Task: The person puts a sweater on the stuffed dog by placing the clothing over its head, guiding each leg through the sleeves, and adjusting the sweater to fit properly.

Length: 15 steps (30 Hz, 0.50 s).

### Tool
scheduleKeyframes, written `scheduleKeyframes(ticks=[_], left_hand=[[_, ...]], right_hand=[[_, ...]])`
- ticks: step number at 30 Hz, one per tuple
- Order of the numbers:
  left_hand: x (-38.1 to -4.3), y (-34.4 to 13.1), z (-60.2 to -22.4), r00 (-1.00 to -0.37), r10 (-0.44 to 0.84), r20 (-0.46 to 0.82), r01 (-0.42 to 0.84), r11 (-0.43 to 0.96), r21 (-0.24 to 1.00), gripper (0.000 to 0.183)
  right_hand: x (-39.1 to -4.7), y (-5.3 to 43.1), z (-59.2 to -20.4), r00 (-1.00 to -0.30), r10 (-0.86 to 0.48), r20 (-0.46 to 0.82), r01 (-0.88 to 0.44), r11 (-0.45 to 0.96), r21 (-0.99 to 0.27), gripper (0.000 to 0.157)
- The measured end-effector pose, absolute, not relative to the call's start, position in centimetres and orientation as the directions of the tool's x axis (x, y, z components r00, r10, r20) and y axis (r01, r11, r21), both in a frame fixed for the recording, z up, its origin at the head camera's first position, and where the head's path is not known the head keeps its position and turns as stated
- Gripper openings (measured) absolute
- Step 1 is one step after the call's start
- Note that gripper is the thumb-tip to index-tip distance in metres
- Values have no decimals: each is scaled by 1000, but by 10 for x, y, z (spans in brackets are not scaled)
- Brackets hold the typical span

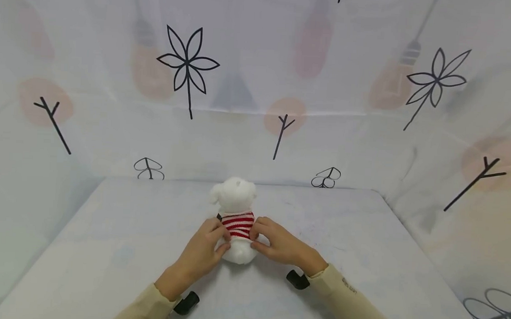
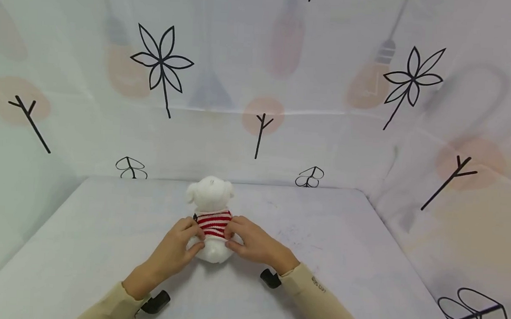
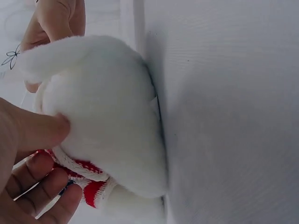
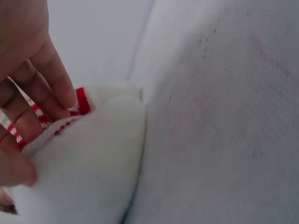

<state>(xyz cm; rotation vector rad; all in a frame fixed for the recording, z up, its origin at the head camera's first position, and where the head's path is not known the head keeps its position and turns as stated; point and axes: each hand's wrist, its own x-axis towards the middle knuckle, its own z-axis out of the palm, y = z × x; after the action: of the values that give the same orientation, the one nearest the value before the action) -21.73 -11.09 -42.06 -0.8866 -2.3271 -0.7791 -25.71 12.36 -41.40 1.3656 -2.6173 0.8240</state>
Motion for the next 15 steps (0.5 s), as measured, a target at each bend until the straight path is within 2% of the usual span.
scheduleKeyframes(ticks=[8,15], left_hand=[[-220,-112,-428,-617,474,629,747,605,276,19],[-220,-119,-424,-598,572,561,788,548,282,20]], right_hand=[[-260,129,-415,-554,-770,316,-806,401,-435,10],[-262,136,-417,-560,-797,227,-778,411,-476,12]])
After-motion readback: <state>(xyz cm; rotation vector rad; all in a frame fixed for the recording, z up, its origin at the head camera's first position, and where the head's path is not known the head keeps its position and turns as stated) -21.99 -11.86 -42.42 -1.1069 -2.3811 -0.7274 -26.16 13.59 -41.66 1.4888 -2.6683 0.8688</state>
